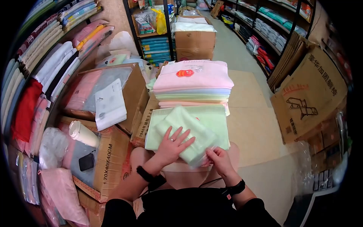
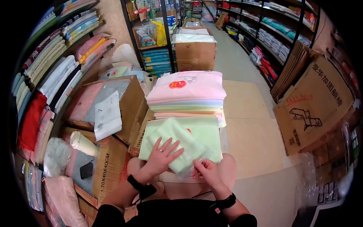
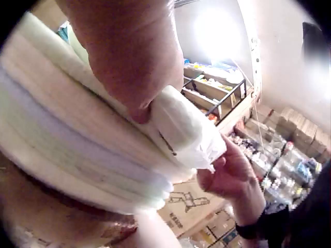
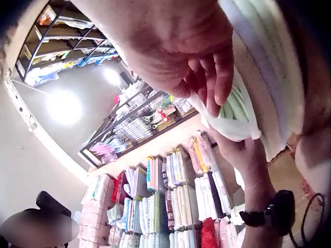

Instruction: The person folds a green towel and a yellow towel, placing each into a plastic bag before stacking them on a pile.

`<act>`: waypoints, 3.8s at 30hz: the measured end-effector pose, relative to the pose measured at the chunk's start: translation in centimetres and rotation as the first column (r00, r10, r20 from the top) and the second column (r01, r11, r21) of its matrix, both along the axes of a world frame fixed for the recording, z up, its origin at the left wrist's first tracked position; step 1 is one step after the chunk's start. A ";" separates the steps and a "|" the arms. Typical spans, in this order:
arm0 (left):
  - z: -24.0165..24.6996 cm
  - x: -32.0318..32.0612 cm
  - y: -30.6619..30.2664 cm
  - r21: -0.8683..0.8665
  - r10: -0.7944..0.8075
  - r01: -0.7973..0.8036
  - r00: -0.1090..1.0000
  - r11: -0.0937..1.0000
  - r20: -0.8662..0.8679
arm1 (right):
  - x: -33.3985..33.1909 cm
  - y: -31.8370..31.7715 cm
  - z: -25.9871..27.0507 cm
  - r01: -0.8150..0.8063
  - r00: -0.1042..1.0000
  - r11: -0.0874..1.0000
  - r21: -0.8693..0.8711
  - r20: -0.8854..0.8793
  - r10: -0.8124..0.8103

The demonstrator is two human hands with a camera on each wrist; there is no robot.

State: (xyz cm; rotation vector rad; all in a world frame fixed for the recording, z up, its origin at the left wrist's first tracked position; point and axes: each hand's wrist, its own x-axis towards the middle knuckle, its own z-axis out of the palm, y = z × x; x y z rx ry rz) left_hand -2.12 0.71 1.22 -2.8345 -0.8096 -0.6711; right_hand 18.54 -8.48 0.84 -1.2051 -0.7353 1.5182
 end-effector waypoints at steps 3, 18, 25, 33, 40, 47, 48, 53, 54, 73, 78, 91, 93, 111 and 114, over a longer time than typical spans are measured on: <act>1.7 -0.5 0.7 0.050 -0.022 0.019 0.998 0.999 0.051 | 0.1 -0.7 -0.6 -0.135 0.987 0.990 0.035 -0.087 0.137; -4.8 -4.0 -5.1 -0.971 0.615 0.240 0.765 0.005 0.192 | 4.4 -2.9 -0.1 -0.183 0.976 0.959 -0.218 0.079 0.205; -3.0 -1.1 -5.6 -0.821 0.665 0.471 0.730 -0.322 0.158 | 1.8 -1.1 -0.1 -0.106 0.967 0.987 -0.119 0.221 0.130; -5.0 -2.9 -4.7 -0.739 0.768 0.656 0.549 -0.152 0.329 | 1.7 -1.3 -0.5 -0.170 0.982 0.980 -0.099 0.067 0.177; -3.9 -2.9 -5.1 -0.732 0.847 0.660 0.478 -0.172 0.232 | 1.4 -0.8 -1.7 -0.182 0.976 0.974 -0.132 0.098 0.196; -5.2 -2.3 -6.0 -0.670 0.830 0.680 0.532 -0.298 0.171 | 1.2 -1.2 -2.0 -0.193 0.975 0.971 -0.142 0.085 0.206; -5.4 -2.3 -5.9 -0.662 0.831 0.701 0.515 -0.267 0.210 | 1.2 -1.2 -2.0 -0.191 0.975 0.971 -0.141 0.084 0.204; -5.6 -2.7 -6.0 -0.628 0.843 0.747 0.469 -0.219 0.263 | 0.7 -1.7 -1.8 -0.234 0.969 0.967 -0.097 0.061 0.241; -5.4 -2.5 -6.2 -0.619 0.855 0.743 0.472 -0.257 0.212 | 0.5 -1.8 -1.6 -0.234 0.969 0.968 -0.096 0.060 0.240; -4.0 3.2 -9.3 -0.661 0.862 0.699 0.483 -0.274 0.153 | -0.6 -2.6 -2.9 -0.413 0.813 0.910 0.049 0.470 0.344; -3.9 3.3 -9.2 -0.645 0.873 0.717 0.462 -0.266 0.154 | -0.7 -2.5 -2.1 -0.418 0.750 0.907 0.053 0.583 0.312; -4.3 3.2 -9.0 -0.642 0.863 0.735 0.452 -0.217 0.226 | -1.3 -2.7 -1.8 -0.330 0.853 0.942 0.058 0.445 0.272; -4.4 3.0 -9.0 -0.626 0.884 0.747 0.426 -0.223 0.194 | -1.4 -2.7 -2.0 -0.331 0.847 0.941 0.072 0.462 0.263; -3.5 0.2 -7.7 -0.632 0.972 0.772 0.190 -0.061 0.139 | -0.8 -2.8 -1.2 -0.223 0.957 0.971 0.087 0.210 0.201; -3.4 -0.7 -7.3 -0.637 0.977 0.769 0.169 -0.049 0.128 | -0.3 -2.8 -0.6 -0.178 0.970 0.982 0.065 0.180 0.164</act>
